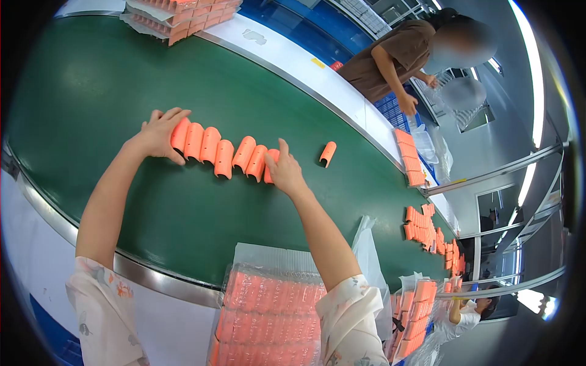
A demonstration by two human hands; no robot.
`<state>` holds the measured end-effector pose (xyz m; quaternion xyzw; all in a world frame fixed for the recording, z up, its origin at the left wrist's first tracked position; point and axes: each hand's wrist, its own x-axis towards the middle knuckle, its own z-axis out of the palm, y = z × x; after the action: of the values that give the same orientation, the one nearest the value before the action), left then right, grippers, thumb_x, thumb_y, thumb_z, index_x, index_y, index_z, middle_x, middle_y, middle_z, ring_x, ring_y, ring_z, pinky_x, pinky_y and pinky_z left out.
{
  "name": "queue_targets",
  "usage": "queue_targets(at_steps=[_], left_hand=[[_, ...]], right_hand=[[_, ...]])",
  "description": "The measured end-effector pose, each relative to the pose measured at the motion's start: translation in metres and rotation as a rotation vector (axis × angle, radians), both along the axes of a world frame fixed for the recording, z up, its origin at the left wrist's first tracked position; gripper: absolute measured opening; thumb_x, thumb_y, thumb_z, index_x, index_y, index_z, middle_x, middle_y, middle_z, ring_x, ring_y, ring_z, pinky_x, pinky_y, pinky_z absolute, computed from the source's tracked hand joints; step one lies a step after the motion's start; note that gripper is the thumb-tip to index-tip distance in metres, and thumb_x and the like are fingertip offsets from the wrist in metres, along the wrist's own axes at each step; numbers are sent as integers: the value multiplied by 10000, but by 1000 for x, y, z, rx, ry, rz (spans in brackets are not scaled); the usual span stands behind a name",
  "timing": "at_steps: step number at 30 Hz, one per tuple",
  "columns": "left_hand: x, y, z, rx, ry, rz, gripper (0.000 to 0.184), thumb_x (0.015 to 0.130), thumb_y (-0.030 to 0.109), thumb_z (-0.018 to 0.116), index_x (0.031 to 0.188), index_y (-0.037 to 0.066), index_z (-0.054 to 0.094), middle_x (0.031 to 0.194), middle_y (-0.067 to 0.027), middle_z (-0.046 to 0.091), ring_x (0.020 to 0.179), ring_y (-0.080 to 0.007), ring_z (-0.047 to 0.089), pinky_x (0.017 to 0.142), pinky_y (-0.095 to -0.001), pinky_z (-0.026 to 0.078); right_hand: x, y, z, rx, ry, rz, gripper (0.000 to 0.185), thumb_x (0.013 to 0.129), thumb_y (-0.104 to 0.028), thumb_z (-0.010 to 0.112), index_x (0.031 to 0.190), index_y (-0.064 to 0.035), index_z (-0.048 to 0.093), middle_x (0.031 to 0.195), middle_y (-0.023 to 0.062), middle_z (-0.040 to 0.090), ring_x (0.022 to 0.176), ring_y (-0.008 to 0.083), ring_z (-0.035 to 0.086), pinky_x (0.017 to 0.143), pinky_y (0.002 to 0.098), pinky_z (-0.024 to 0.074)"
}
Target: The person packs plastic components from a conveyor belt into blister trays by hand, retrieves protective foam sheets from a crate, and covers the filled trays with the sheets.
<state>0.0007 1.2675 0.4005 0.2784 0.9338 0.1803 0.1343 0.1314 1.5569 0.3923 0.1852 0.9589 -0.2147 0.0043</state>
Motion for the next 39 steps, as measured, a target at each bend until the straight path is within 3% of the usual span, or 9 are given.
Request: queue_targets(at_steps=[3,6,9,15,24,30,34,37,39], left_hand=[[6,11,1,-1,39,-84,1231,394,264,901,1438,214,251,1467,-3,256,1282,-293,288,1002,-480,391],[16,27,9,-76,129,-97,1222,375,276,908,1421,222,279,1451,17,269,1254,-293,317,983,-464,429],[23,46,13,-117,79,-128,1154,406,279,899,1397,224,311,1399,28,333,1223,-286,343,971,-458,439],[24,54,-3,-53,73,-71,1020,479,338,874,1355,234,364,1281,27,433,1179,-296,375,919,-476,471],[84,43,17,85,126,-36,959,498,303,851,1335,212,391,1238,16,458,1094,-301,412,897,-453,487],[205,50,92,291,271,-172,836,486,269,825,1233,186,457,1180,-24,480,1028,-321,445,806,-447,510],[299,60,89,174,139,-306,879,507,371,836,1279,206,449,1259,-50,426,1092,-320,409,748,-489,455],[334,75,72,83,48,-368,947,485,375,853,1310,188,429,1331,-67,388,1101,-323,407,834,-493,443],[338,81,72,90,38,-361,1037,486,413,859,1372,192,369,1398,-87,331,1218,-323,357,938,-512,359]], right_hand=[[-4,0,18,144,-35,182,868,814,-489,603,1448,-78,177,1353,276,353,1199,424,399,929,496,420],[-8,-7,34,60,-71,352,1080,636,-594,721,1460,-147,186,1434,226,233,1275,443,272,910,555,412],[-25,-34,18,106,-176,448,1165,508,-633,769,1453,-221,227,1457,152,206,1265,416,282,849,569,430],[-24,-58,10,243,-189,346,1004,513,-515,778,1378,-249,344,1374,92,300,1211,346,339,763,543,430],[22,-61,28,92,7,304,891,487,-283,799,1292,-207,423,1245,92,405,1143,318,383,754,571,419],[159,-51,105,151,196,292,828,511,-269,777,1263,-182,441,1248,111,415,1125,341,426,728,533,429],[272,-44,108,156,32,243,870,502,-324,815,1277,-202,437,1279,124,395,1138,336,413,680,522,412],[308,-26,86,191,-51,178,885,521,-358,829,1296,-202,431,1303,132,373,1161,347,401,682,531,422],[320,-23,85,181,-29,152,906,534,-376,835,1318,-202,416,1320,139,355,1182,359,387,698,546,434]])
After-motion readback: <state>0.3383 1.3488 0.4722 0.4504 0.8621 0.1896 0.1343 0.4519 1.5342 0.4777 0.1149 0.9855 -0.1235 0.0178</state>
